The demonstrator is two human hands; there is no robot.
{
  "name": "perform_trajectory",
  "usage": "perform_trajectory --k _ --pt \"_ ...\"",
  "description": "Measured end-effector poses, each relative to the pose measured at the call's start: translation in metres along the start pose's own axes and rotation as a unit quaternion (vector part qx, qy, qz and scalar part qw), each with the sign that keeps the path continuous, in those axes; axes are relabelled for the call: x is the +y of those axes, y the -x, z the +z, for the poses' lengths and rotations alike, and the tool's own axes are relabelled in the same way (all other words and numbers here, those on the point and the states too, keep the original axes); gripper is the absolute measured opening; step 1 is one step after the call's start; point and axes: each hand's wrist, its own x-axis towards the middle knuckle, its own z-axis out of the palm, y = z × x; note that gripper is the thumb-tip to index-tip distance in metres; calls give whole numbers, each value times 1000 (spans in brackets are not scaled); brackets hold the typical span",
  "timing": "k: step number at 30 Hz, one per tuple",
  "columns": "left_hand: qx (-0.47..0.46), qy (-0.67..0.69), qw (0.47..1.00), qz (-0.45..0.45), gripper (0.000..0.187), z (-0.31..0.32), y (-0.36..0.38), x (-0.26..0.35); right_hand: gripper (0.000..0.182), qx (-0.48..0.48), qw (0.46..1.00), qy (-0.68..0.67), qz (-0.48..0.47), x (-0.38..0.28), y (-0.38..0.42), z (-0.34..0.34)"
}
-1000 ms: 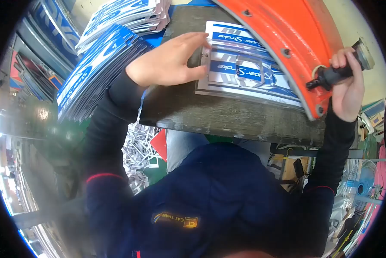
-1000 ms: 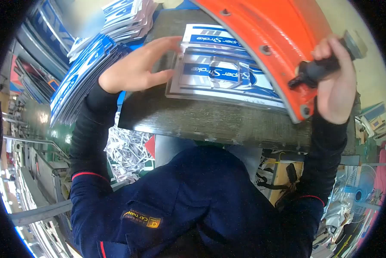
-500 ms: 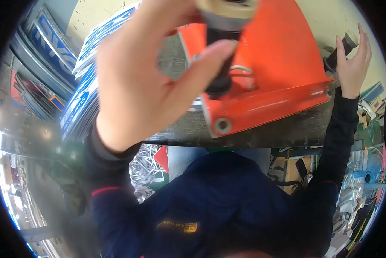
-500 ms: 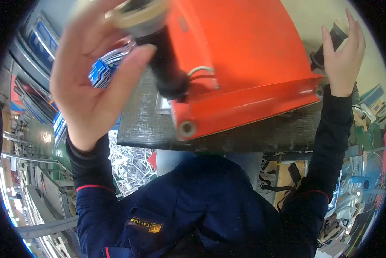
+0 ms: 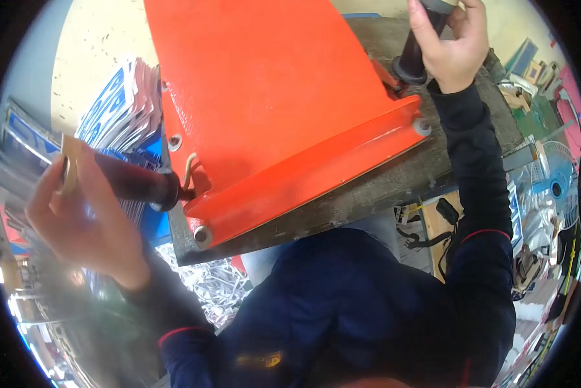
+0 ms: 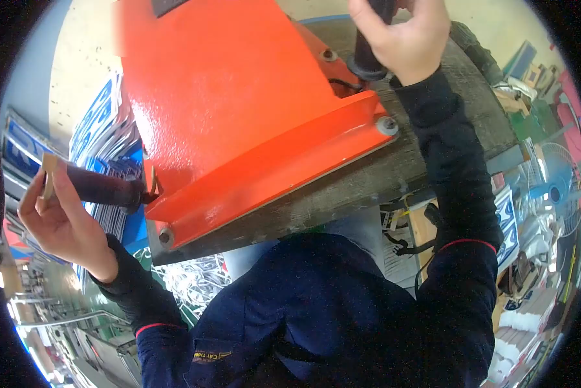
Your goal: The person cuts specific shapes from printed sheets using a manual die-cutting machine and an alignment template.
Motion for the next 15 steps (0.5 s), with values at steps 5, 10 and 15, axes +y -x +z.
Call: perform_trajectory --k 5,10,15 --pt "6 -94 995 23 30 -1 2 0 39 -7 999 -25 25 2 6 -2" --pt "-28 -84 996 9 26 -3 5 -3 41 -18 1000 7 20 1 7 -2" --pt "-6 -43 998 -33 26 2 8 -3 41 -20 999 6 25 3 10 -2"
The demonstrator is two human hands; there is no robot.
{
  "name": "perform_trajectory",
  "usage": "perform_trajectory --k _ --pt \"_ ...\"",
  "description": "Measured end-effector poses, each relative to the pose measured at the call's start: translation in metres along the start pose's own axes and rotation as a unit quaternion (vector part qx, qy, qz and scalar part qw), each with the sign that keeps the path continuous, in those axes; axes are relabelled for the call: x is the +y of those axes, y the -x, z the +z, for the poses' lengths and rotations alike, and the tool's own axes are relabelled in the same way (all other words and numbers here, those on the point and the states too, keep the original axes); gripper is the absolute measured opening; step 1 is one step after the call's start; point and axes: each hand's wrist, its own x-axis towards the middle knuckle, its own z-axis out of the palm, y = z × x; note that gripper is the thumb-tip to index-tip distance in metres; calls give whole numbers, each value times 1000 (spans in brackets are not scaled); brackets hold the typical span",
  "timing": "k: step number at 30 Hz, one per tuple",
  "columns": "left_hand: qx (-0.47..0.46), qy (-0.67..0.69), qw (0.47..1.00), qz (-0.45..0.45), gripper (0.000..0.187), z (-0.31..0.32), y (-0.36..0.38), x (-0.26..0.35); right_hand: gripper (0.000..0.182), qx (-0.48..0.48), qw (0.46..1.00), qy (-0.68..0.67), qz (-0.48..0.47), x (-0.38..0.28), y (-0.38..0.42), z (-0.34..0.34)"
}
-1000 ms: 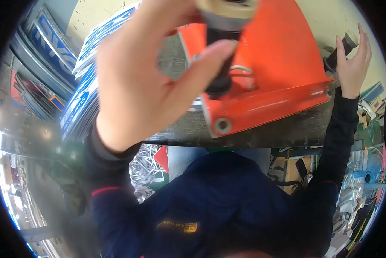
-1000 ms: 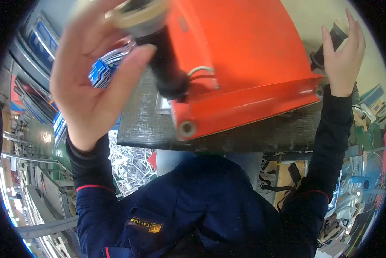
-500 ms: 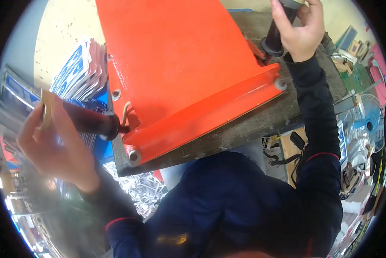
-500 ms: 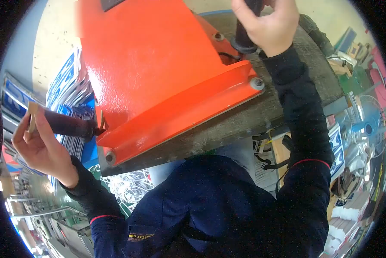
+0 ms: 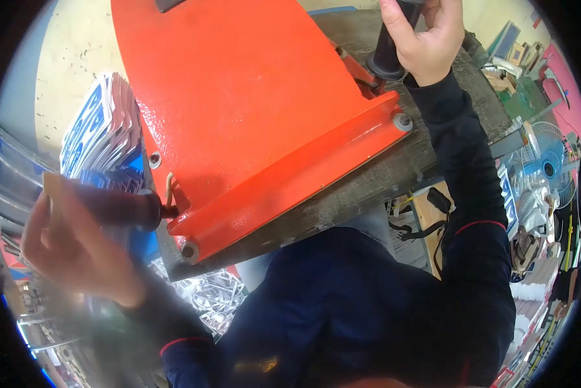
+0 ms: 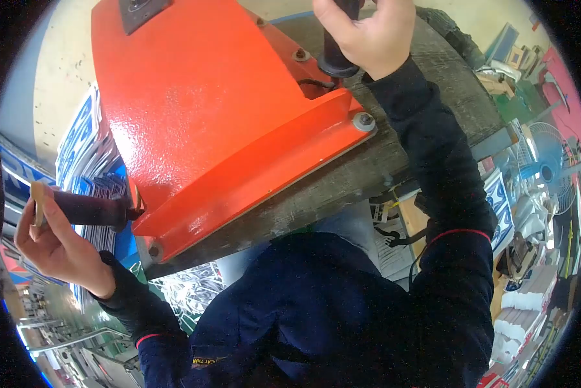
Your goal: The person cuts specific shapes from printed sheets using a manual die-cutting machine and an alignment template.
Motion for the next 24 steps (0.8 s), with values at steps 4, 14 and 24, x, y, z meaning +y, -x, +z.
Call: perform_trajectory --k 4,14,24 --pt "13 37 997 -65 29 4 3 8 42 -1 1000 4 -11 0 -1 0" --pt "-97 252 961 -58 105 2 20 -29 51 9 1000 5 12 7 -6 -8" --pt "-457 374 782 -201 108 21 65 -76 53 78 995 36 47 92 -8 -38"
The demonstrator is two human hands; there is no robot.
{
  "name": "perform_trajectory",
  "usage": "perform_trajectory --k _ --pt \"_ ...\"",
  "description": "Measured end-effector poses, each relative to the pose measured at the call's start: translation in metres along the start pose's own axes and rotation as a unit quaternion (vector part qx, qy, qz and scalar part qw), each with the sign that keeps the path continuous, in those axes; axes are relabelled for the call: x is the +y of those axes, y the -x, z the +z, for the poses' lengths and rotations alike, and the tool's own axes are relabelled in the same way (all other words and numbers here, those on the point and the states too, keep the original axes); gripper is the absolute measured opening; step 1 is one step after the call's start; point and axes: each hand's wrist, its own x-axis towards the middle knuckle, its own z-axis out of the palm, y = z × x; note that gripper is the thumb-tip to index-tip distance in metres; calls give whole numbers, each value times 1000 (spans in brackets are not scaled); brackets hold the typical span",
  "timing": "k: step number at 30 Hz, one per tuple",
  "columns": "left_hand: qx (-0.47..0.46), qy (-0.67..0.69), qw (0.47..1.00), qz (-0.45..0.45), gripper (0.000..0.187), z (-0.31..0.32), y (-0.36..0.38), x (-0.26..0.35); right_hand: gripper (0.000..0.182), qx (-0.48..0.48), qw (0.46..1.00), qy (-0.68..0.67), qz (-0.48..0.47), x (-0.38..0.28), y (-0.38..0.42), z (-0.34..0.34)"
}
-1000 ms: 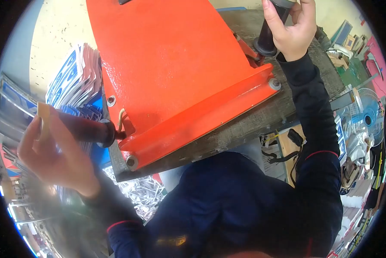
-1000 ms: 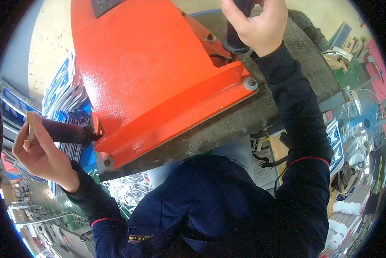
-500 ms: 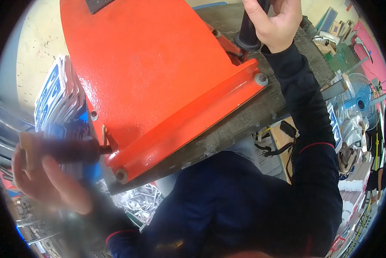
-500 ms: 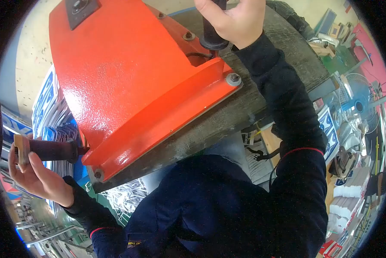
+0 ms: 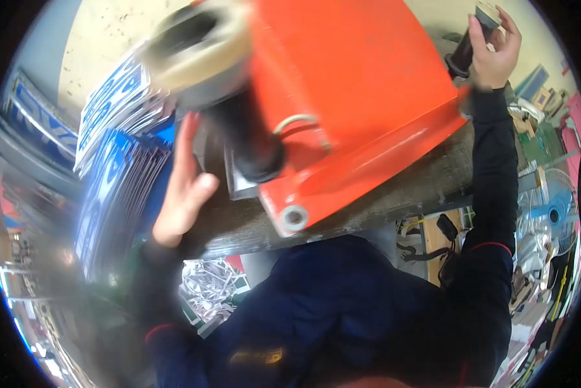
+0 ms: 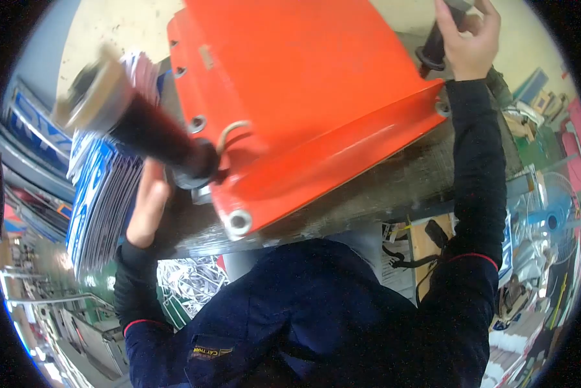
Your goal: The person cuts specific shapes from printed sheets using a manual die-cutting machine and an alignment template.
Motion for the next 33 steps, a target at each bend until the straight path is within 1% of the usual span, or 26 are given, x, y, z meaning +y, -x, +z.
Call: perform_trajectory --k 1,2,3,4,5,6,7,8,9,10,11,12,13,14,15,16,18,19,20,22,23,25,28,30,32,33 --pt "-16 -103 994 -18 116 -2 2 -4 53 1 1000 -8 -2 4 -2 -3" --pt "-32 -204 978 -38 125 -3 5 -8 54 -11 993 121 -12 5 -5 -6" --pt "-41 -264 963 -32 131 -2 5 -9 56 -21 968 248 -22 6 -8 -8" --pt "-51 -323 945 -26 137 0 5 -9 56 -20 970 241 -25 5 -12 -10" --pt "-46 -359 932 -3 139 1 5 -9 56 -12 930 350 -116 2 -16 -13" --pt "-38 -361 932 -5 139 4 6 -5 57 -1 869 451 -205 -3 -18 -13" --pt "-47 -395 917 -19 138 6 6 0 52 -11 891 414 -185 -16 -14 -8" --pt "-58 -429 901 -35 137 9 7 3 52 -11 894 408 -187 -28 -8 -7" --pt "-53 -429 900 -45 136 11 7 5 50 -97 969 224 -42 -39 -2 -7" --pt "-52 -431 900 -49 136 13 6 5 48 -176 978 26 107 -48 5 -8" --pt "-58 -440 894 -62 134 14 6 5 52 -190 964 -75 168 -54 10 -8" --pt "-65 -449 888 -73 133 14 5 4 52 -189 964 -77 168 -67 12 -5" --pt "-57 -436 895 -71 126 14 5 1 59 -179 936 -215 213 -87 12 0" --pt "-59 -435 896 -72 126 14 6 2 67 -165 888 -347 255 -107 12 5" --pt "-67 -443 891 -76 123 14 6 4 75 -154 883 -353 267 -126 9 11" --pt "-73 -451 886 -77 120 14 5 5 75 -153 884 -352 267 -124 7 8" --pt "-71 -443 891 -68 118 13 4 4 76 -205 823 -420 323 -116 1 2" --pt "-69 -433 897 -62 116 12 5 4 60 -165 835 -395 346 -117 -2 3" --pt "-68 -433 897 -57 116 12 5 4 60 -163 837 -394 342 -99 -3 -1" --pt "-71 -430 898 -60 117 12 5 4 34 -135 840 -314 421 -45 -3 -10" --pt "-70 -429 899 -58 117 12 4 3 34 -133 842 -313 419 -38 -4 -6" --pt "-70 -426 900 -53 116 13 4 4 18 -45 861 -272 427 -27 -7 -2" --pt "-71 -418 904 -47 115 13 2 6 17 -12 885 -227 407 11 -12 0" --pt "-70 -414 907 -46 115 13 3 7 19 -4 889 -219 402 32 -15 1" --pt "-68 -419 904 -44 115 13 2 6 20 26 895 -170 412 50 -19 4" --pt "-67 -419 905 -41 115 12 2 5 21 26 898 -174 403 64 -20 4"
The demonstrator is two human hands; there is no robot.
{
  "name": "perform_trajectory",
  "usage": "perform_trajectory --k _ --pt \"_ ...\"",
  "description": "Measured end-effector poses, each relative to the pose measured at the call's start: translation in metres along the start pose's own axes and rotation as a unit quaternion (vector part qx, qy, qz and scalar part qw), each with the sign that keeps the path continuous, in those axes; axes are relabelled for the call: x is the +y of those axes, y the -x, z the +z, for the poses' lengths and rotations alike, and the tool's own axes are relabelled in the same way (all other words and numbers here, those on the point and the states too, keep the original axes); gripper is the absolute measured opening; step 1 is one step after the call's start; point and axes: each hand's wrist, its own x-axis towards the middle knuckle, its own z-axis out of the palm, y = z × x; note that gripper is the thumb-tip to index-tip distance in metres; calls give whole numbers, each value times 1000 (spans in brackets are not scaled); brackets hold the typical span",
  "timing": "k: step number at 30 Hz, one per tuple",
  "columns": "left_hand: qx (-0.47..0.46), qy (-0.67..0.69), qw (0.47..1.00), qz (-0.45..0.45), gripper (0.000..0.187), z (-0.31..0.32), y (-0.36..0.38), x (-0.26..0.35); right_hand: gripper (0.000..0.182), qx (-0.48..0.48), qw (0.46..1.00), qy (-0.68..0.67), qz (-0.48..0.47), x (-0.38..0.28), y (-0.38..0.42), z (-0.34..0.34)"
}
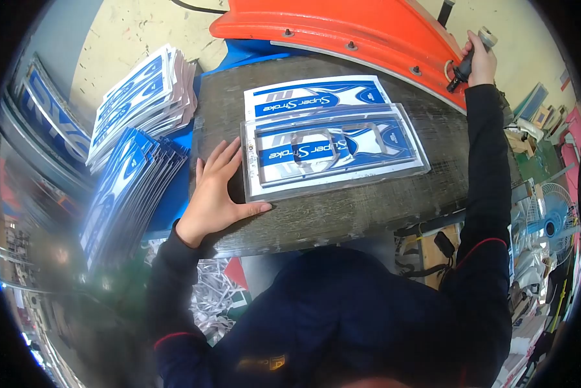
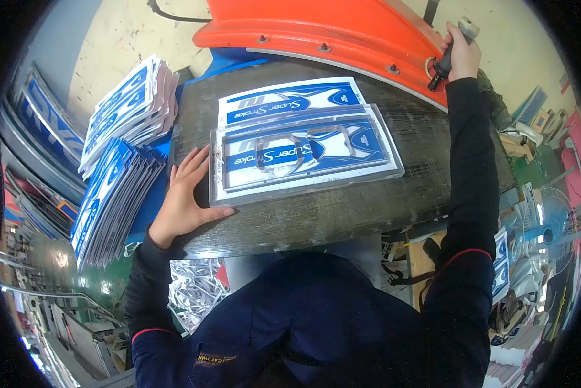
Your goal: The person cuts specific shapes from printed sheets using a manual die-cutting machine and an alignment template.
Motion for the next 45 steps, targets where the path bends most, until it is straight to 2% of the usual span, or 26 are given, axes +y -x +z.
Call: perform_trajectory --k 5,8,10,11,12,13,14,15,16,17,19,21,25,26,29,31,32,35,37,39,41,42,44,45 --pt "2 10 1000 3 116 0 0 -1 24 28 998 53 2 13 -20 -3" --pt "2 14 1000 2 115 0 1 -3 23 44 997 58 -39 23 -16 -3" --pt "4 24 1000 0 115 0 0 -3 25 66 988 130 -54 23 1 -4" --pt "2 35 999 6 116 -1 0 -3 32 3 979 202 -37 17 17 -9" --pt "9 41 999 10 115 0 1 -5 41 -3 950 276 -144 11 50 1" --pt "9 38 999 8 115 -1 1 -6 48 -9 935 305 -179 1 87 13" --pt "29 80 996 20 113 -2 1 -7 56 -117 903 345 -226 -18 121 18" --pt "48 121 991 33 111 -2 0 -9 56 -193 873 368 -257 -30 158 23" --pt "46 119 991 33 111 -4 -2 -10 55 -301 883 314 -175 -46 190 31" --pt "63 137 988 45 108 -6 -3 -11 52 -391 865 280 -146 -62 215 36" --pt "72 157 983 62 106 -7 -4 -10 50 -512 802 270 -149 -75 240 43" --pt "92 227 968 49 105 -10 -6 -5 57 -564 765 293 -104 -75 247 48" --pt "133 166 973 91 101 -18 -12 2 59 -505 775 313 -215 -54 257 52" --pt "134 166 973 90 101 -18 -10 2 59 -506 775 312 -215 -56 257 52" --pt "115 221 966 61 103 -15 -9 4 62 -493 771 343 -212 -58 256 49" --pt "98 361 927 23 106 -10 -7 13 61 -467 781 344 -232 -54 257 48" --pt "97 362 927 23 106 -9 -7 15 61 -467 781 344 -231 -55 257 48" --pt "125 286 947 74 106 -7 -5 15 61 -458 797 347 -188 -57 256 50" --pt "54 80 993 69 104 -8 -3 9 60 -418 834 317 -169 -56 254 48" --pt "56 53 993 89 97 -7 -2 8 57 -407 847 300 -165 -58 249 45" --pt "47 6 997 66 85 -12 -2 17 55 -324 893 247 -192 -54 243 39" --pt "47 6 997 63 85 -11 -3 19 54 -325 910 209 -147 -51 239 33" --pt "106 -83 985 112 68 -11 -8 21 52 -313 938 130 -76 -49 233 25" --pt "106 -83 985 111 68 -13 -10 20 51 -299 949 89 -49 -53 231 22"
